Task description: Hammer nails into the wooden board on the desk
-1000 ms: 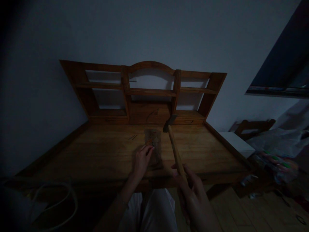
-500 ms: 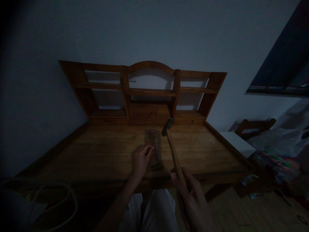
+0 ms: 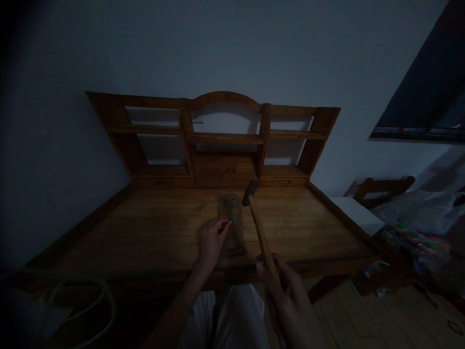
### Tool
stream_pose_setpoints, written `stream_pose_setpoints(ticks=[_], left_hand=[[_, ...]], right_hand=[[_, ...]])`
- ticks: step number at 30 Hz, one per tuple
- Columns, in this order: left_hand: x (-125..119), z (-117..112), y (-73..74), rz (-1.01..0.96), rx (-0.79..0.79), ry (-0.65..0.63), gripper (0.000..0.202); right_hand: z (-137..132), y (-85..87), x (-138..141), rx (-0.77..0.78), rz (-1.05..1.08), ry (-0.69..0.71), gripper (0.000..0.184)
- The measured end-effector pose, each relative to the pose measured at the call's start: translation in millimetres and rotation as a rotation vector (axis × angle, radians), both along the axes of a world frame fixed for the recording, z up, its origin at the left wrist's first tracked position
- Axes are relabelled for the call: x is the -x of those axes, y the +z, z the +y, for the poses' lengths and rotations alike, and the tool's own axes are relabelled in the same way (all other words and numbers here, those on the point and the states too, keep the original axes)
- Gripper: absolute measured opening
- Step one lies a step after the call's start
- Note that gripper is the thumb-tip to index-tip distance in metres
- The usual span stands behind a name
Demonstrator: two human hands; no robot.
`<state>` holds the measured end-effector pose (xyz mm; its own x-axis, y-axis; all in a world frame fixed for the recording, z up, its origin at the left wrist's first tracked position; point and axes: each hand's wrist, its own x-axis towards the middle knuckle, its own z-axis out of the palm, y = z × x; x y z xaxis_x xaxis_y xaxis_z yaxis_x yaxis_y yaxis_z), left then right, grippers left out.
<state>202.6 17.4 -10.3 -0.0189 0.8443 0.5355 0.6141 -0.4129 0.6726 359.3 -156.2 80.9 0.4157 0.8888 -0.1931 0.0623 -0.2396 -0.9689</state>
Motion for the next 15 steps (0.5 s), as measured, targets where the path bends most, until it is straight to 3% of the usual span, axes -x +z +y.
stream_pose_setpoints(ticks=[8,15], left_hand=[[-1,0,3.3,0.069,-0.041,0.029,0.018],[0,0,3.1,0.108,-0.014,0.03,0.014]], right_hand=[[-8,5.6,4,0.083,0.015,0.026,0.053],[-17,12.3,10,0.028,-0.045,-0.018,0.057]])
